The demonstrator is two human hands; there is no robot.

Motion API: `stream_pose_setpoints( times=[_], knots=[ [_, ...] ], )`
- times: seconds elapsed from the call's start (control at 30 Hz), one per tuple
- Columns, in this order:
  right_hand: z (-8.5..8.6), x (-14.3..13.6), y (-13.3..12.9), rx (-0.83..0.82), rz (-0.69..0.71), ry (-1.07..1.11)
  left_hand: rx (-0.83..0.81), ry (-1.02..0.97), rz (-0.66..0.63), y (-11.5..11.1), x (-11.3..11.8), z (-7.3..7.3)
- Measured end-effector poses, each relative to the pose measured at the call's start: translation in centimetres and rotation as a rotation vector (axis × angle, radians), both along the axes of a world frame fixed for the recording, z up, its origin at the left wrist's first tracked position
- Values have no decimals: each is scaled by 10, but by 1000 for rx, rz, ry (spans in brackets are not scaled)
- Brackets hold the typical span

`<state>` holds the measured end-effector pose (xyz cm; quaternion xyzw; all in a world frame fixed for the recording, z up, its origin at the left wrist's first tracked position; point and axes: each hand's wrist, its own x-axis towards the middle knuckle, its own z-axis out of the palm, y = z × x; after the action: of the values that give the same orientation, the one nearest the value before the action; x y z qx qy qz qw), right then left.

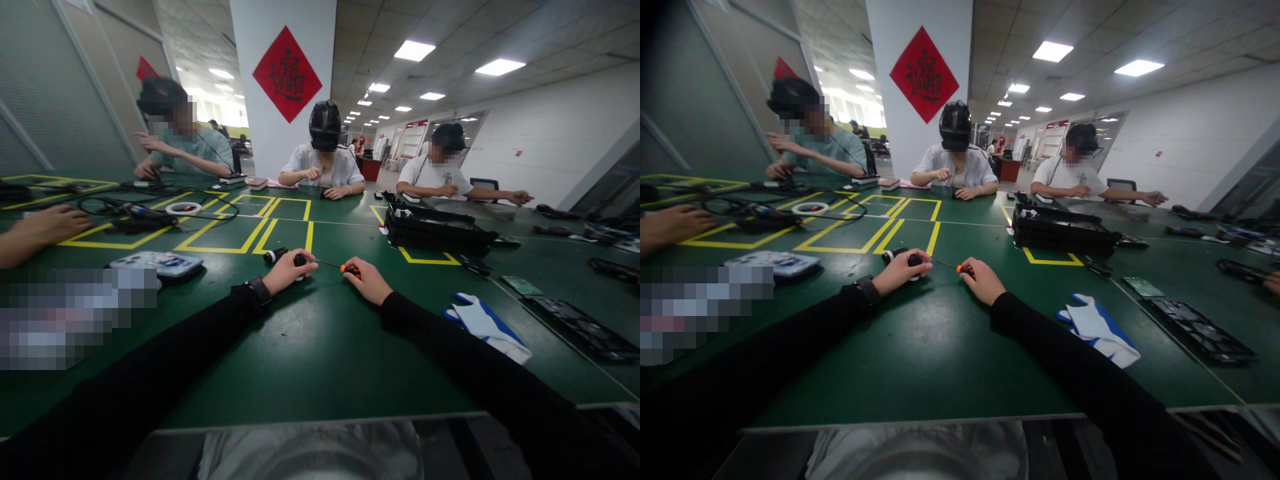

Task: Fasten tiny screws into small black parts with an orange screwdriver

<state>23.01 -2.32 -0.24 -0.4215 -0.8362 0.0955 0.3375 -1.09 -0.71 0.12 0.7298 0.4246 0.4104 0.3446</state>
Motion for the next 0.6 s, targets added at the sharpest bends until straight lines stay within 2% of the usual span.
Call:
stream_pose_setpoints(
  times=[0.27,0.43,0.6],
  knots=[
    [4,-3,-5,-2,21,-4,9,-7,-16,-2,2,3],
    [4,-4,-5,-13,-93,3,46,52,8,-3,2,4],
    [1,-4,-4,42,-160,-158,40,-50,-24,-5,3,2]
  ],
)
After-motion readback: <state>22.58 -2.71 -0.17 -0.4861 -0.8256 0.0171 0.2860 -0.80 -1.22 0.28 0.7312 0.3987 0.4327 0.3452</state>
